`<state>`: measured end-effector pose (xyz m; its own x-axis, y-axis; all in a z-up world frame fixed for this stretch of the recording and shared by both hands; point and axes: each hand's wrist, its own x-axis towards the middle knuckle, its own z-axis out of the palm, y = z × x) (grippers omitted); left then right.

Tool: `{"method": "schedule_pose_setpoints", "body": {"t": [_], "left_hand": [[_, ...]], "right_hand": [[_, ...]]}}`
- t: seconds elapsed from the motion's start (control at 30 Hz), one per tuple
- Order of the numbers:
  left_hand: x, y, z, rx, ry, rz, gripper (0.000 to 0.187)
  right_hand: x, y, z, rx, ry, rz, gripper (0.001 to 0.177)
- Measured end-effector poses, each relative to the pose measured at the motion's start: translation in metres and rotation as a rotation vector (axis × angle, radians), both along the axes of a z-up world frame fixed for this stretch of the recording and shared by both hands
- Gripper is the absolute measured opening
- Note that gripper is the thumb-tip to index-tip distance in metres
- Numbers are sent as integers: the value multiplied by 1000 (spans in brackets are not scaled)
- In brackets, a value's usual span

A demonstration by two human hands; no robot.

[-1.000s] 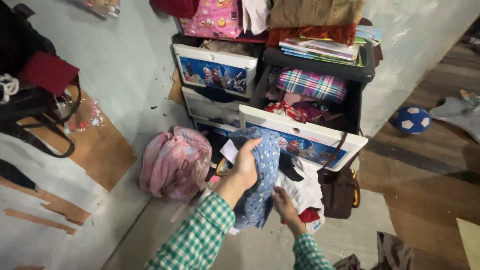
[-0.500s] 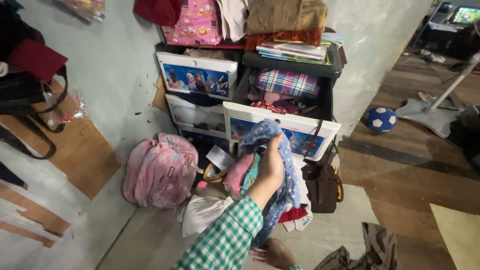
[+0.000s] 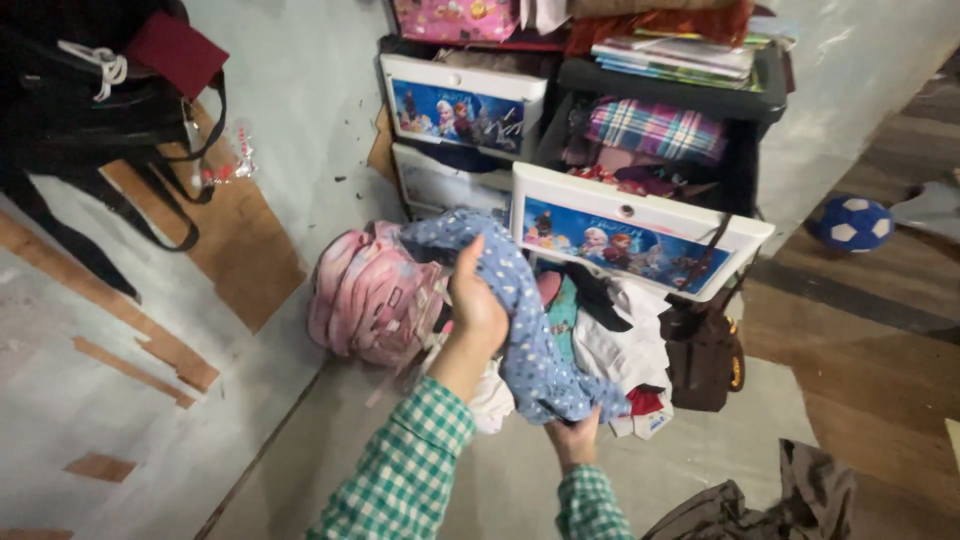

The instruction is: Folding clothes and organizing them in a plastic drawer unit.

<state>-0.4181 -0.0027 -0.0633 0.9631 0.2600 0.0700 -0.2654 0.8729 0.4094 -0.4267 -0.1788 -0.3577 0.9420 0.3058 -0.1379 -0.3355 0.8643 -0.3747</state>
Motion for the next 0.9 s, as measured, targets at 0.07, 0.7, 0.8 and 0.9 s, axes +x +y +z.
{"method": "schedule_pose_setpoints", "body": {"t": [0.07,0.7,0.8,0.9], "left_hand": [[8,28,-24,19,99,140,36],[-16,12,-54,-44,120,-11,41],[-20,33,-87,-3,80,9,45],[-32,71,-132,25,85,51,46]], "right_hand": [[10,-9,-5,-85,173,144,46],[-19,-56,126,314,700,-405,95],[43,-70,19,228,208,-301,70],[79,-88,-94,293,127,-349,69]]}}
